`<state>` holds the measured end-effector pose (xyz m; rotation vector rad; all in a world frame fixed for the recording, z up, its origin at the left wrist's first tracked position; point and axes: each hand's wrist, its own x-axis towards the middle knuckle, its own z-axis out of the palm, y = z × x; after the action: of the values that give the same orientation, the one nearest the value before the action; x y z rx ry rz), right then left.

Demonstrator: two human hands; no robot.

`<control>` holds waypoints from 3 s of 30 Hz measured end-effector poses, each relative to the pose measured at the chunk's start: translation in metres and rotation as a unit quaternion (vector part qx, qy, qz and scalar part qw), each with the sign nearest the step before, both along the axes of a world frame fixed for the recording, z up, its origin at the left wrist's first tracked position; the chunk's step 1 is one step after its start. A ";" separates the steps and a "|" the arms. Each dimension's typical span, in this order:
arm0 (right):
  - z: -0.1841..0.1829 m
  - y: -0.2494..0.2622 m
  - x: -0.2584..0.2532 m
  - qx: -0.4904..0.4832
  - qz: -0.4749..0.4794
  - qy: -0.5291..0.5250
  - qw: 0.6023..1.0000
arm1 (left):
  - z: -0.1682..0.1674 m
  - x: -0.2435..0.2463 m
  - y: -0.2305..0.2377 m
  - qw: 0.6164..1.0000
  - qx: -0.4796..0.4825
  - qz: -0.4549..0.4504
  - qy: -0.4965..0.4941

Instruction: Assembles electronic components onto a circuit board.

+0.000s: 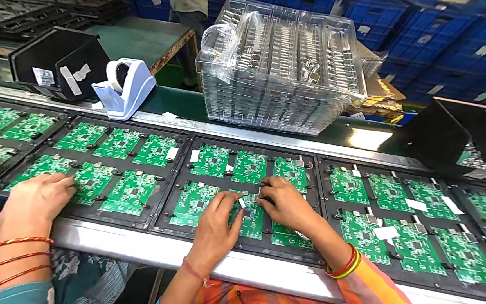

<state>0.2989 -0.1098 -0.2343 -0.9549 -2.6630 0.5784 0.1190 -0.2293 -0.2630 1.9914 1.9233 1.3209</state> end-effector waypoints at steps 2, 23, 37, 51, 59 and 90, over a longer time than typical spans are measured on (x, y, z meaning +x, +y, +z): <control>0.000 -0.002 0.001 -0.043 -0.003 0.109 0.993 | 0.004 0.002 0.005 0.999 0.037 -0.015 0.004; 0.004 0.115 -0.020 0.046 -0.068 -0.117 0.990 | -0.008 0.006 0.020 0.994 0.105 0.011 -0.030; 0.002 0.052 0.015 0.051 -0.092 -0.095 0.990 | 0.008 -0.003 0.029 0.992 0.102 0.012 -0.076; -0.016 0.009 0.046 0.082 -0.038 0.100 0.991 | 0.239 -0.078 0.234 0.953 -0.124 -0.037 0.275; -0.011 0.006 0.048 0.076 -0.050 0.088 0.992 | 0.235 -0.090 0.273 0.877 -0.240 -0.041 0.414; -0.014 -0.024 0.011 0.041 0.058 0.299 0.952 | 0.050 -0.012 0.027 0.814 -0.264 -0.197 -0.478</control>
<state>0.3098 -0.1334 -0.2487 -0.4927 -2.1798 0.6525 0.1074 -0.2020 -0.2126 1.0171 1.1148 1.1366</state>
